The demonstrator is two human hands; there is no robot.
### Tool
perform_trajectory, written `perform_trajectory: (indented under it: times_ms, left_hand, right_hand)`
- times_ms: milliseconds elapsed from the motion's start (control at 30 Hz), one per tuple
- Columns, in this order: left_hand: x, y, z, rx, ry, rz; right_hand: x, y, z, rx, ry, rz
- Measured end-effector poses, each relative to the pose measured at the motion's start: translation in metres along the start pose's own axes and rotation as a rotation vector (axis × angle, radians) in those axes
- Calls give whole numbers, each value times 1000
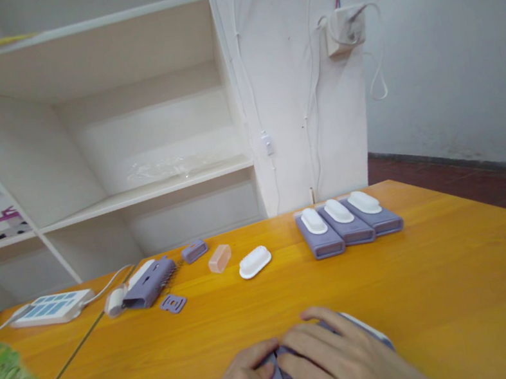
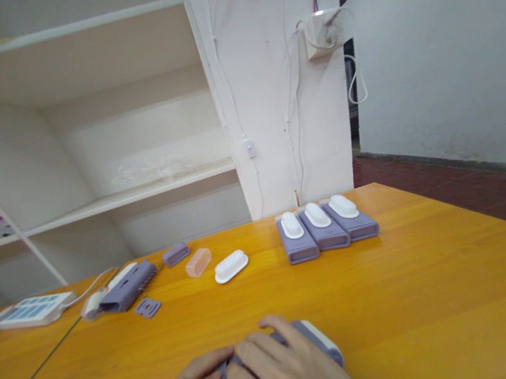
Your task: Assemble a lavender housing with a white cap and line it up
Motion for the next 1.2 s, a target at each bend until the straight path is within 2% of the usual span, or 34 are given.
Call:
perform_trajectory:
  times_ms: [167,267,367,500,667,767,867,1100,1200]
  left_hand:
    - [30,-37,9,-2,10,-95]
    - [38,-48,10,-24,11,-146]
    - [36,-47,7,-39,16,-172]
    - [24,-38,7,-75,-12,-190]
    - [0,-22,7,-106,-8,-195]
    - [-7,-17,7,-150,-29,-230]
    - [-7,-16,6,-163,-17,-244]
    - [-13,-30,11,-188,-19,-289]
    - [-14,-26,9,-162,-34,-296]
  right_hand:
    - [-13,28,11,17,-214,99]
    - [-23,38,25,90,-308,139]
    - [-27,41,31,91,-278,171]
    - [-23,40,24,132,-278,164]
    - [-22,55,11,231,-362,284]
    - [-27,60,11,285,-351,337]
    - [-31,56,16,270,-320,312]
    - [-46,52,41,252,-228,301]
    - [-51,50,47,224,-203,275]
Point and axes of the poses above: each hand's wrist, its own x-axis towards the middle knuckle, its own z-axis out of the palm, y = z × x, the point moved 7 cm from there along x, towards the middle knuckle, and after that the axes turned 2 degrees about z, right-handed, at the moved point
